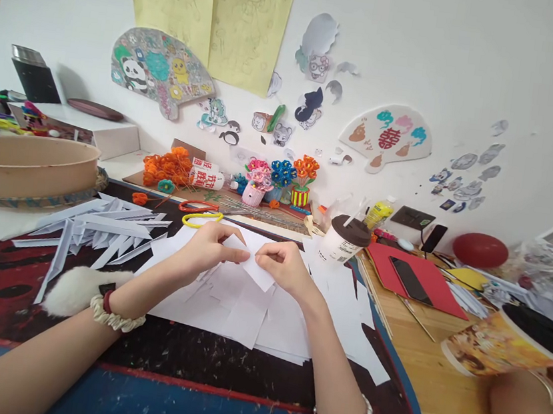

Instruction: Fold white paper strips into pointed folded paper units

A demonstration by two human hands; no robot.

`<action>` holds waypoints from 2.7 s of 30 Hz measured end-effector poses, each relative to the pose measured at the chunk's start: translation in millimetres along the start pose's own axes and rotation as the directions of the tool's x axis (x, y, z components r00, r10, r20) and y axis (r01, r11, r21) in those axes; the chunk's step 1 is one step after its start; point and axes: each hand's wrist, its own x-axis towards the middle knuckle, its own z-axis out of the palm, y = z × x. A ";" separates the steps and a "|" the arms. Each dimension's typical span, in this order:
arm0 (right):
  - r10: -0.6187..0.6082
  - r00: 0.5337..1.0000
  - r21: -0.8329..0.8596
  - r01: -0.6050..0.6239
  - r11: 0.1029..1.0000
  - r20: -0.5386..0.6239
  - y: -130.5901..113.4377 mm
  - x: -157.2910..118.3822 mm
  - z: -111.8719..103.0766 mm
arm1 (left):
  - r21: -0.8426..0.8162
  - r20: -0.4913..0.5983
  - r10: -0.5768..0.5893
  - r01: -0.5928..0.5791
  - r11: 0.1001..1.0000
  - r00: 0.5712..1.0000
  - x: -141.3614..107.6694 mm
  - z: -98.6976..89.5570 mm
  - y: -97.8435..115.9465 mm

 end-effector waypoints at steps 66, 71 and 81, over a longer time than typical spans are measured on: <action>-0.072 0.995 0.224 0.084 0.971 -0.063 -1.3 0.5 -3.3 | 0.358 0.057 0.436 -0.426 0.831 0.898 1.5 5.0 -5.4; -0.068 0.995 0.225 0.084 0.971 -0.078 0.0 1.0 -5.2 | 0.304 0.063 0.421 -0.419 0.856 0.905 -0.1 6.3 -3.1; -0.021 0.995 0.187 0.039 0.982 -0.100 1.9 2.1 -6.2 | 0.448 -0.023 0.371 -0.322 0.834 0.928 0.4 6.4 -4.2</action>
